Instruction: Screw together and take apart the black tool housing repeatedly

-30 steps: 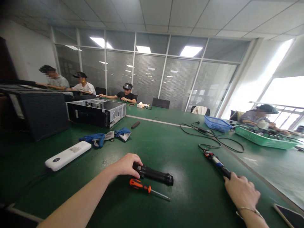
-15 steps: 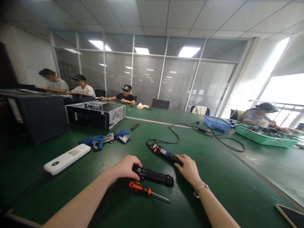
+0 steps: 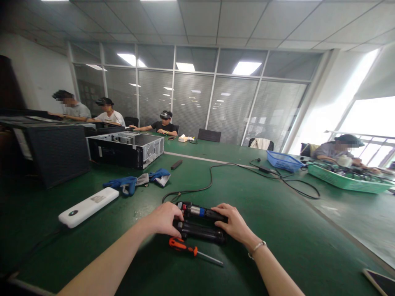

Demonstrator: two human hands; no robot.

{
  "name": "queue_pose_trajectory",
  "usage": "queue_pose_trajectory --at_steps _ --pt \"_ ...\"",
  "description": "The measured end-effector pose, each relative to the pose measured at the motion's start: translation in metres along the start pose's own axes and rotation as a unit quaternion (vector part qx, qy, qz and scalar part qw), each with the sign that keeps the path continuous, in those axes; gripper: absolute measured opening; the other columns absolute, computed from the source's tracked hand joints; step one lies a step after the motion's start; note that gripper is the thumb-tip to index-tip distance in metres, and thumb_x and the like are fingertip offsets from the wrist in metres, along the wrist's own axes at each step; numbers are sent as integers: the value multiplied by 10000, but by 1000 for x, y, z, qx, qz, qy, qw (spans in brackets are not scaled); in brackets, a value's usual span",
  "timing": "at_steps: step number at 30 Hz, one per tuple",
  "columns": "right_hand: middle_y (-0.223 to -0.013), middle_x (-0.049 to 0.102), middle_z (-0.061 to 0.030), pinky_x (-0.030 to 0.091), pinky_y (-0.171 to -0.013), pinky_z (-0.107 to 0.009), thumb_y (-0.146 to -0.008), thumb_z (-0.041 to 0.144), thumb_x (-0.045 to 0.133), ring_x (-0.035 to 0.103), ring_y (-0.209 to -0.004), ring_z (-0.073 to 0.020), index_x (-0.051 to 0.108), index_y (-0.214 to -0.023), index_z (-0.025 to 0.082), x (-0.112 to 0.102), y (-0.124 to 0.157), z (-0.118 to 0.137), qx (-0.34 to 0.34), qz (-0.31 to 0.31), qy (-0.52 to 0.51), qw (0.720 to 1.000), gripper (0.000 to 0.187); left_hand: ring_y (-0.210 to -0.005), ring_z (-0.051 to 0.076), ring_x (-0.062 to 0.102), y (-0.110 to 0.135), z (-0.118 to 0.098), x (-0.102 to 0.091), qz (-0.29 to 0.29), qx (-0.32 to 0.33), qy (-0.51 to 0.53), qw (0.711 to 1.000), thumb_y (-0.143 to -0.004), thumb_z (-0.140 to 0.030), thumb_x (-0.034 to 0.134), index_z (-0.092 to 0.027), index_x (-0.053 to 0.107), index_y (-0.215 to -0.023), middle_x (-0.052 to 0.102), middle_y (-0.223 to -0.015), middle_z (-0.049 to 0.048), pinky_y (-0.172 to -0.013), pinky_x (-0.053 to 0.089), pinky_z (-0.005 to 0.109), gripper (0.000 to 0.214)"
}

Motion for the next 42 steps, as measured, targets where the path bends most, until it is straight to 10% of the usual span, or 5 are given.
queue_pose_trajectory --at_steps 17,42 --pt "-1228 608 -80 421 -992 -443 -868 391 564 550 -1128 -259 545 -1292 281 -10 9 31 -58 -126 89 986 439 -1070 225 552 6 -4 -42 -259 93 53 960 -637 -204 807 -177 640 -1050 648 -1132 66 -977 432 354 446" --pt "-1233 599 -58 463 -940 -348 -886 376 498 600 -1052 -223 564 -1276 271 7 -1 22 0 -34 46 998 409 -1243 203 500 -12 24 -9 -129 31 104 986 -800 -118 636 -234 588 -1257 561 -1334 61 -1109 328 367 473"
Point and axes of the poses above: each hand's wrist, its own y-axis away from the middle knuckle, its own x-axis out of the palm, z = x × y, the point moved 9 cm from there along -y, towards the middle knuckle
